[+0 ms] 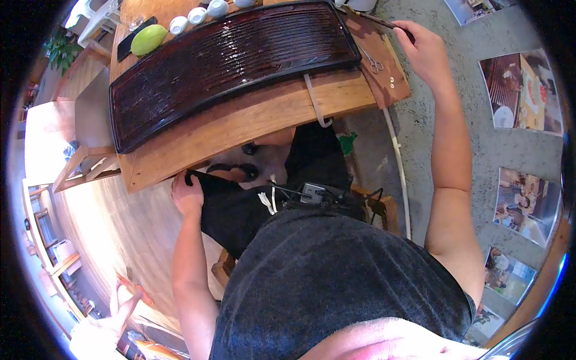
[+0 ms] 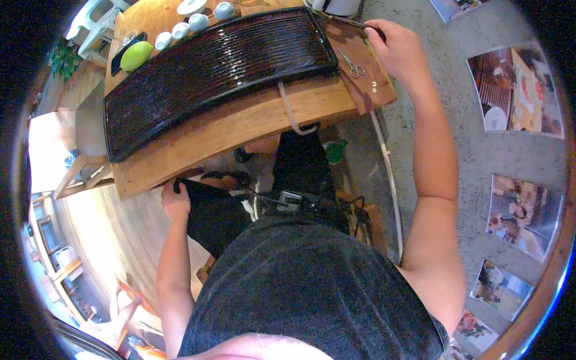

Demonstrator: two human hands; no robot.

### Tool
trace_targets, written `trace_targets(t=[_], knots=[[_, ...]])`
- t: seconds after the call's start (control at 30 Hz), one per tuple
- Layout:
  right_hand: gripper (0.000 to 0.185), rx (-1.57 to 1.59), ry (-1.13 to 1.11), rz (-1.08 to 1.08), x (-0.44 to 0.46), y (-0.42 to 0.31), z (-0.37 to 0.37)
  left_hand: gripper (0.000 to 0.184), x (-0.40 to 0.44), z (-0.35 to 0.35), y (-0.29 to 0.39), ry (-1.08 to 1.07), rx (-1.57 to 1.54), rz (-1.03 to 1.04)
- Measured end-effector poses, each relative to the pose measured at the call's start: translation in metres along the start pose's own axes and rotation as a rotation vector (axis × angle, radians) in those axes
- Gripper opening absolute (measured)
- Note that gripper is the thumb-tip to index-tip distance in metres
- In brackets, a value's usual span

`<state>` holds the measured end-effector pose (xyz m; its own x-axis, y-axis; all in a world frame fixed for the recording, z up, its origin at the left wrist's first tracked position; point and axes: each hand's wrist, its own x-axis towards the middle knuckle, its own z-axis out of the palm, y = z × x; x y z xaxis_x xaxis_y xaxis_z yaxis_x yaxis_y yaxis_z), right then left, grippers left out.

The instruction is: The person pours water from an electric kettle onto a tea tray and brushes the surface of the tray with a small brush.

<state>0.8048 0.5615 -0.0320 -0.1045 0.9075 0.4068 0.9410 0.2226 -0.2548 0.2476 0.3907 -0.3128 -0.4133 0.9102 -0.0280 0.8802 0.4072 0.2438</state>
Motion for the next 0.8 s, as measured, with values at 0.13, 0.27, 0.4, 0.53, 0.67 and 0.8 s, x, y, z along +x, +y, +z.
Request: trace_targets(t=[0.13, 0.27, 0.4, 0.53, 0.67, 0.8], knots=[[0.027, -0.022, 0.010, -0.007, 0.000, 0.002, 0.001, 0.038, 0.001, 0.001, -0.004, 0.006, -0.015, 0.035], [0.026, -0.046, 0.013, -0.023, 0.001, 0.006, 0.003, 0.037, 0.001, -0.001, -0.002, 0.010, -0.014, 0.043], [0.026, 0.003, 0.034, -0.052, 0.008, 0.005, 0.011, 0.038, 0.004, 0.004, -0.005, 0.015, -0.010, 0.052], [0.026, 0.127, -0.033, -0.208, 0.034, 0.007, 0.033, 0.039, 0.005, 0.006, -0.007, 0.016, -0.017, 0.081], [0.021, 0.154, -0.147, -0.251, 0.048, -0.022, 0.029, 0.039, 0.005, 0.000, 0.001, -0.021, -0.009, 0.027], [0.018, 0.168, -0.172, -0.274, 0.055, -0.007, 0.040, 0.039, 0.007, 0.008, -0.009, -0.021, -0.001, 0.029]])
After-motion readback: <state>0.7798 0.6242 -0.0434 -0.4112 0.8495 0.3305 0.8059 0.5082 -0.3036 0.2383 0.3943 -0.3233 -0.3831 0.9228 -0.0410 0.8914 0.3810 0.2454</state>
